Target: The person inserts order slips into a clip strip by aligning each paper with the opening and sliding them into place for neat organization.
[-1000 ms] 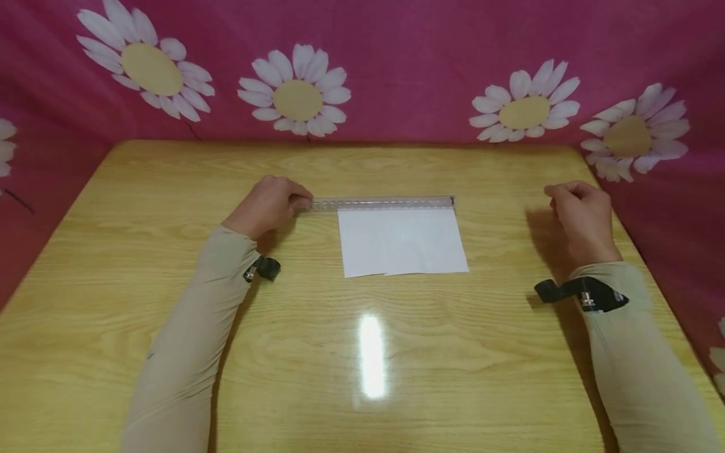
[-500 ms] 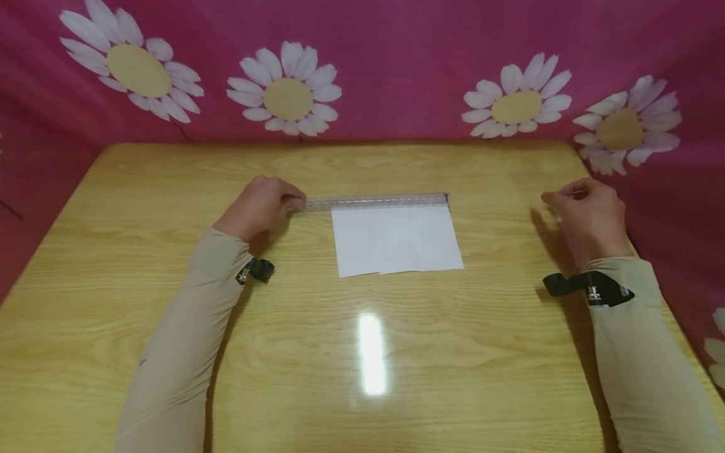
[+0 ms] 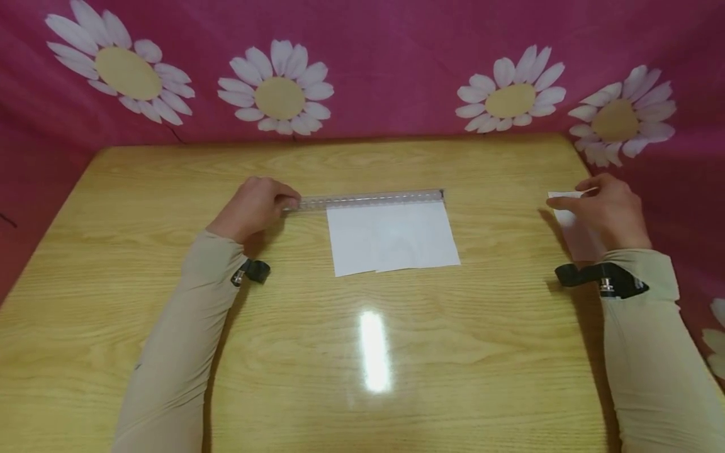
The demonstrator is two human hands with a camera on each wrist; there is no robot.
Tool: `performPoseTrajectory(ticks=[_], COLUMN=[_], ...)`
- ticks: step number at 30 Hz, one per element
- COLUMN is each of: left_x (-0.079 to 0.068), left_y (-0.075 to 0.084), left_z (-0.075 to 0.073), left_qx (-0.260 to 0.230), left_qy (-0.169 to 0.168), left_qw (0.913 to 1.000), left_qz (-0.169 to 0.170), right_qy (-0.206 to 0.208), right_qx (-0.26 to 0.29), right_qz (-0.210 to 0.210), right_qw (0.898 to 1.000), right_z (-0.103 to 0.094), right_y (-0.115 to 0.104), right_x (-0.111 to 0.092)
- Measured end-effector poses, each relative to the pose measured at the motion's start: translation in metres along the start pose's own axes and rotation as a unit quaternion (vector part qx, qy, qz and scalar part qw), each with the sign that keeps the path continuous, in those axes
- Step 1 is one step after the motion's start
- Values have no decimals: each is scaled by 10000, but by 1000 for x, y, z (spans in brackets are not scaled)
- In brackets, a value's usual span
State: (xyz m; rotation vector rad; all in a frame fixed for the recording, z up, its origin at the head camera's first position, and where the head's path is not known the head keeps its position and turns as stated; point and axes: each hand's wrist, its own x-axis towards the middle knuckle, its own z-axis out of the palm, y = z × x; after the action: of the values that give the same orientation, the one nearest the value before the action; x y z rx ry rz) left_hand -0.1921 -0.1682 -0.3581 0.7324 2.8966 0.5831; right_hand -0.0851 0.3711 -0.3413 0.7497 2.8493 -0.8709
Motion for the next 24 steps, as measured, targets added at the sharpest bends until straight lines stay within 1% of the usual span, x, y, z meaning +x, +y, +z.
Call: performPoseTrajectory(ticks=[7,11,16,24], left_x=[0,0,0,0], left_y=[0,0,0,1], left_z=[1,0,1,0], left_qx=[21,39,58,99], left_qy=[24,39,46,28], left_qw=[10000,10000,10000,9999], left_qz=[54,67,49,20], right_qy=[-87,-206,-224,-246], right_qx=[-342,-585,-897,-1195], right_qz=[-71,-84,-56,98], right_qw=[9994,9980,9957,9925], right_z=[-10,-13,-13,-12], right_y=[14,19,22,23], right_x=[3,4,4,3])
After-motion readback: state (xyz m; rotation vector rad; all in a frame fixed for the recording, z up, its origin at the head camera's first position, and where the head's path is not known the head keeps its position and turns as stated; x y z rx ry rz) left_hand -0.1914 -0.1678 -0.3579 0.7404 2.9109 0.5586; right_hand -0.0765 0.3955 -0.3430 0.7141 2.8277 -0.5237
